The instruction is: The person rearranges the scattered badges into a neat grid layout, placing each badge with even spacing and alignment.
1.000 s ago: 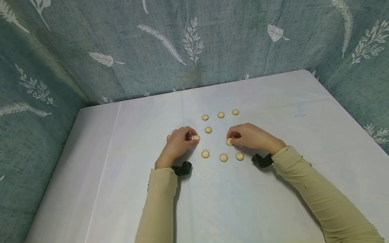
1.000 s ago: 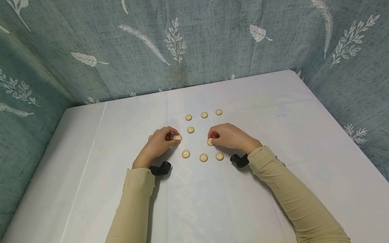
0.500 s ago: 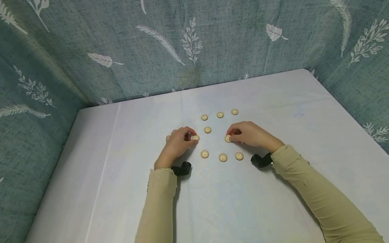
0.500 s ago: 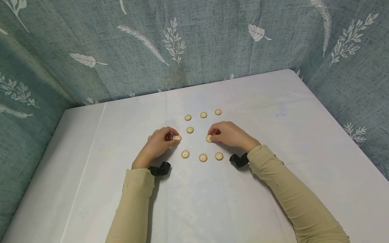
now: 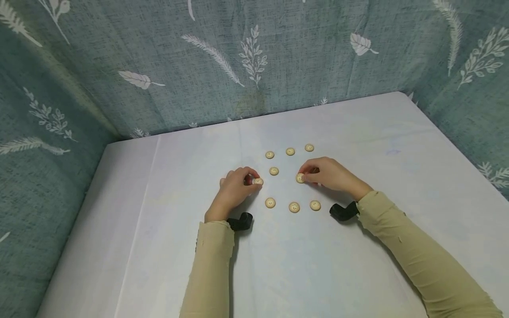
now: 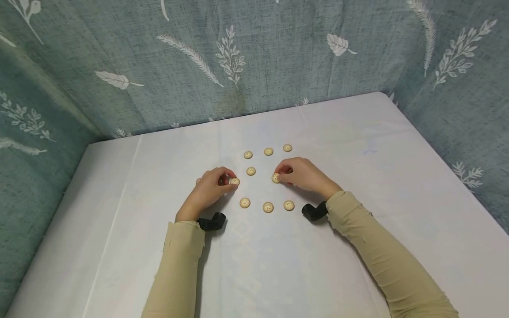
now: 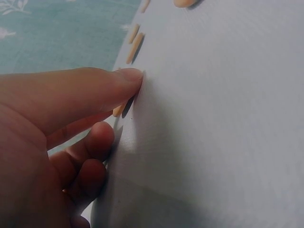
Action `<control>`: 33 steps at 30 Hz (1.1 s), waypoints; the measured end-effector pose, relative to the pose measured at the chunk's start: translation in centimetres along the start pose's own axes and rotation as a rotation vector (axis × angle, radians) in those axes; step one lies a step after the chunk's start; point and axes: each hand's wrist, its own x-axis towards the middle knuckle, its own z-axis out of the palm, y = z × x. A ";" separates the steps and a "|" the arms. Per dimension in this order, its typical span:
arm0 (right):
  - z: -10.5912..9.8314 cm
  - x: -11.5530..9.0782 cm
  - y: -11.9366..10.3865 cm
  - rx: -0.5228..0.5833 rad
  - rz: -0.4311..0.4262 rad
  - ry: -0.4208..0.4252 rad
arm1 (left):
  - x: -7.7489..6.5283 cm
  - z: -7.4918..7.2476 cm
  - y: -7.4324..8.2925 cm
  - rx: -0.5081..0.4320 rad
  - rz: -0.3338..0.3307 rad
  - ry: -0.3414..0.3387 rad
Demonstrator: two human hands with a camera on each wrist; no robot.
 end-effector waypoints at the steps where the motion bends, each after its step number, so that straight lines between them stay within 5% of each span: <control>1: 0.0 0.0 0.1 0.004 0.002 0.003 | 0.0 0.0 0.0 0.000 -0.002 -0.002; 33: -0.2 1.7 0.0 0.040 0.064 0.077 | 0.1 0.0 -0.1 0.014 -0.011 -0.001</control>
